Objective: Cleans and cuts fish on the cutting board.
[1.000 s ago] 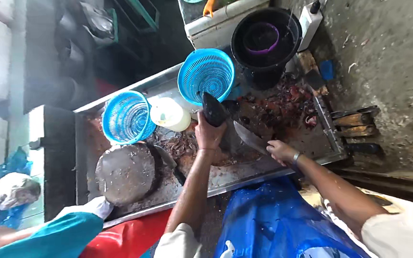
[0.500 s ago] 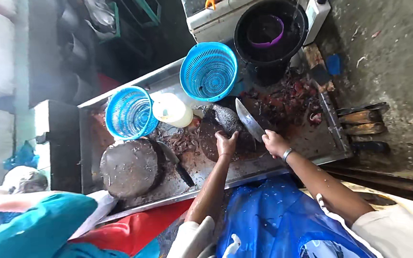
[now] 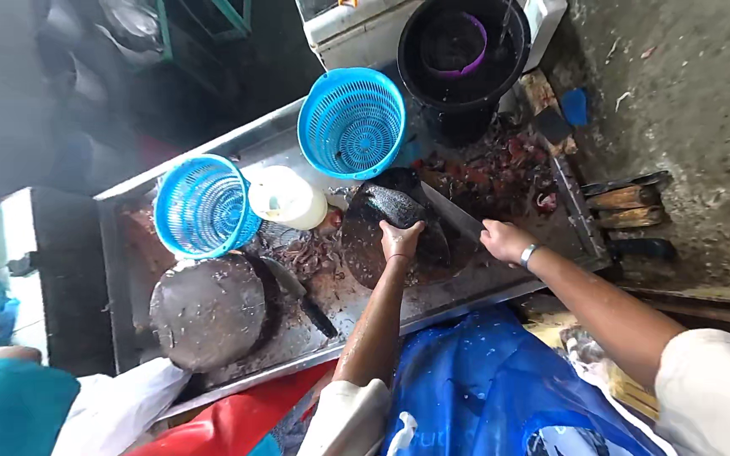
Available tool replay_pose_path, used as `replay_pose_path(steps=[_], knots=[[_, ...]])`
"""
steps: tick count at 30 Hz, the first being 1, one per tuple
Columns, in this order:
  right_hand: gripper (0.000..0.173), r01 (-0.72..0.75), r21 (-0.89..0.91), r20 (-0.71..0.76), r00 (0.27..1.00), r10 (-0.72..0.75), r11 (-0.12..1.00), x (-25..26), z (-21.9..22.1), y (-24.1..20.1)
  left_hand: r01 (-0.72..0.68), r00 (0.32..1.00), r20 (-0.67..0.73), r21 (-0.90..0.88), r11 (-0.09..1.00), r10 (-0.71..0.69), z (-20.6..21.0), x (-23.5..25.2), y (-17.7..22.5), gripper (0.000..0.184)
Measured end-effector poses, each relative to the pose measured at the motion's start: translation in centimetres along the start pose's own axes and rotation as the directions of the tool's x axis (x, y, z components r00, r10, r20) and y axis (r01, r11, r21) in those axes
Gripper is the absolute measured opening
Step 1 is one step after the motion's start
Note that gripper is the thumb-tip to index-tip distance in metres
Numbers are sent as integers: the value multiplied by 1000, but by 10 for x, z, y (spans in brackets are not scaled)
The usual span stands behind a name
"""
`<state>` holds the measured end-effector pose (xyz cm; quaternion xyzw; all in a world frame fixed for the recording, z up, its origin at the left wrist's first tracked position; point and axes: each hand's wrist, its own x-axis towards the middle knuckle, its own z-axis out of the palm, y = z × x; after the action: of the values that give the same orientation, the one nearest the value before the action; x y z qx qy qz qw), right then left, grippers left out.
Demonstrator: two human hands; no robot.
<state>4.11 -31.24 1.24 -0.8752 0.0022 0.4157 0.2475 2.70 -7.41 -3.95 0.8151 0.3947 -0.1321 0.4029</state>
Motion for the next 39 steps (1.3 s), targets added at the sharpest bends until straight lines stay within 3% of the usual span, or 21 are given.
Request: replay_pose_path(steps=[4, 7, 8, 11, 12, 13, 15, 16, 17, 22, 28, 31, 33, 36, 37, 38, 39], knots=[[31, 23, -115, -33, 999, -27, 993, -16, -13, 1, 1, 1000, -2, 19, 1000, -1, 6, 1, 4, 103], [32, 181, -55, -250, 950, -189, 982, -36, -27, -25, 8, 1000, 0, 30, 1000, -8, 5, 2, 6, 103], [35, 275, -47, -366, 890, -272, 960, -49, -31, -37, 9, 1000, 3, 29, 1000, -9, 6, 2, 5, 104], [35, 536, -137, -703, 540, -463, 833, -62, -19, -58, 11, 1000, 6, 35, 999, -11, 7, 1, 7, 105], [35, 539, -151, -740, 494, -456, 829, -52, 1, -52, 12, 1000, 5, 41, 999, -12, 7, 1, 8, 106], [37, 482, -129, -715, 560, -418, 866, -37, 29, -36, 15, 1000, 5, 45, 999, -15, 6, 0, 8, 105], [38, 253, -17, -467, 854, -231, 967, -12, 75, 3, 17, 1000, 10, 36, 999, -17, 5, -2, 8, 105], [40, 150, 1, -327, 934, -141, 989, -7, 81, 17, 7, 1000, 14, 14, 1000, -7, 5, -5, 8, 104], [42, 111, 24, -252, 962, -101, 994, -6, 77, 23, -16, 1000, 14, -24, 1000, 17, 4, -4, 10, 103], [40, 107, 169, -254, 965, -61, 980, -28, 47, 19, -117, 986, 91, -240, 964, 142, 23, -3, 7, 93], [34, 7, -38, -127, 992, -11, 999, -37, 21, 23, -159, 973, 154, -94, 983, 172, 34, -16, 23, 89], [30, 20, -17, -192, 981, -23, 1000, -56, 3, 21, -161, 971, 167, -67, 985, 170, 36, -20, 25, 90], [28, 164, -1, -397, 906, -151, 987, -74, -13, 4, -161, 970, 172, -81, 984, 173, 38, -20, 24, 92], [34, 376, -39, -689, 661, -297, 926, -87, -14, -24, -146, 971, 173, -109, 983, 164, 42, -21, 22, 93], [36, 394, -37, -720, 627, -298, 918, -76, 2, -22, -135, 975, 163, -114, 984, 152, 44, -22, 22, 92], [36, 366, -4, -696, 668, -266, 930, -58, 27, -12, -122, 980, 145, -112, 986, 137, 45, -24, 24, 91], [37, 275, 60, -579, 793, -191, 960, -40, 52, 4, -111, 985, 123, -107, 988, 124, 46, -26, 25, 91]])
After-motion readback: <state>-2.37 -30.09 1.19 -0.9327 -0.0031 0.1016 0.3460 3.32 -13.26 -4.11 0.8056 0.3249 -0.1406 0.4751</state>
